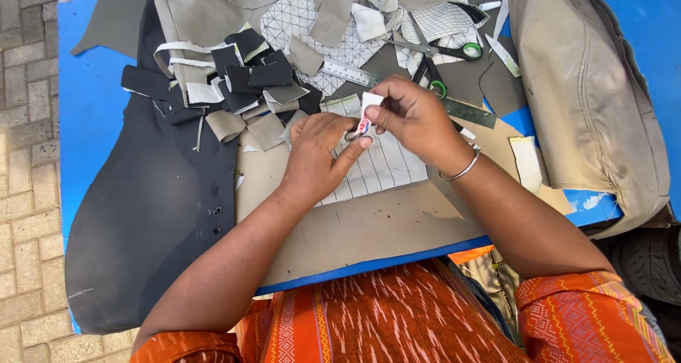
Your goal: Assembling and gluing small leather and fabric scraps onto a paper template using scissors and glue
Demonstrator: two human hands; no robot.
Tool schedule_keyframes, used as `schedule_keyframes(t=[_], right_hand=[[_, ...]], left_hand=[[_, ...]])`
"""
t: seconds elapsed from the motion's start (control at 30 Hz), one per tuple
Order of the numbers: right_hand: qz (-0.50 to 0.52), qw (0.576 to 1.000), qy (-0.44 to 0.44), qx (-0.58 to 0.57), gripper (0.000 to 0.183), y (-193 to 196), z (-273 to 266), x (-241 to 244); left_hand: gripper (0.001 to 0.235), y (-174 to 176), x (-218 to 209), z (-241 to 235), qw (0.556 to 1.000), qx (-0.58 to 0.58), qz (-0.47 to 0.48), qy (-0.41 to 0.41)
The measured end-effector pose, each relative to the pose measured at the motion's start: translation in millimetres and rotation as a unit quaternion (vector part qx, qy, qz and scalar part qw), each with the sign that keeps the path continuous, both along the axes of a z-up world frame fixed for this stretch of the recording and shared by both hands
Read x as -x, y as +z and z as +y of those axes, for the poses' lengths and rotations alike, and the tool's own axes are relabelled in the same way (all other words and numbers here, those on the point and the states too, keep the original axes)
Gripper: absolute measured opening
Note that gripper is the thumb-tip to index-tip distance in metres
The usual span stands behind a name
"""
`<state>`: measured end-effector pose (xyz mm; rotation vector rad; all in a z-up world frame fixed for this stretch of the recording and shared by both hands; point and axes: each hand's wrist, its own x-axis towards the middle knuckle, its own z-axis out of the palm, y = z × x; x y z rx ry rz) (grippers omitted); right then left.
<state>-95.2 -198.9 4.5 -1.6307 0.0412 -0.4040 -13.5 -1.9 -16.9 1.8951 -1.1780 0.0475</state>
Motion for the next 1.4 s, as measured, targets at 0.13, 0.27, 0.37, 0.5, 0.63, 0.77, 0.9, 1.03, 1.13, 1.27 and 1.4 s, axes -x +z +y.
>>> schedule_keyframes(t=[0.13,0.27,0.37,0.5,0.63,0.77,0.9,1.03,1.13,1.27,1.4], right_hand=[[-0.029,0.996,-0.007,0.086,0.016,8.4,13.2,-3.8],[0.021,0.994,0.047,-0.096,0.030,0.7,22.4,-7.3],[0.017,0.995,0.047,-0.090,0.028,-7.8,20.5,-13.3],[-0.029,0.996,0.017,-0.079,0.023,-12.4,24.5,-11.8],[-0.043,0.994,-0.009,-0.095,0.024,-8.9,25.0,-8.2],[-0.035,0.996,-0.066,-0.056,0.022,1.2,17.9,-9.5],[0.050,0.980,-0.108,0.161,0.029,6.2,20.6,-10.5],[0.072,0.912,-0.081,0.397,0.037,-9.5,18.1,-18.9],[0.041,0.856,-0.031,0.514,0.036,-13.9,13.5,-22.3],[0.009,0.881,-0.073,0.467,0.036,-27.4,13.4,-23.9],[0.021,0.889,-0.112,0.443,0.036,-27.5,0.0,-22.7]], left_hand=[[0.017,5.0,-4.9,2.9,0.999,0.048,-0.007,0.007],[0.018,12.6,-2.9,5.4,0.997,0.063,0.049,-0.005],[0.020,4.2,-7.8,4.3,0.995,0.067,0.073,-0.007],[0.021,12.0,-6.1,5.8,0.988,0.079,0.132,-0.023],[0.020,18.6,-9.2,6.6,0.984,0.074,0.155,-0.044],[0.046,6.5,-23.1,10.0,0.997,-0.071,-0.011,-0.006],[0.052,-10.0,-31.2,11.7,0.972,-0.176,-0.153,0.038],[0.051,-18.8,-31.9,11.2,0.965,-0.188,-0.173,0.050],[0.054,-20.2,-30.4,9.7,0.962,-0.196,-0.181,0.059],[0.056,-24.5,-28.9,9.5,0.958,-0.204,-0.193,0.064],[0.052,-20.3,-28.5,9.6,0.953,-0.195,-0.225,0.061]])
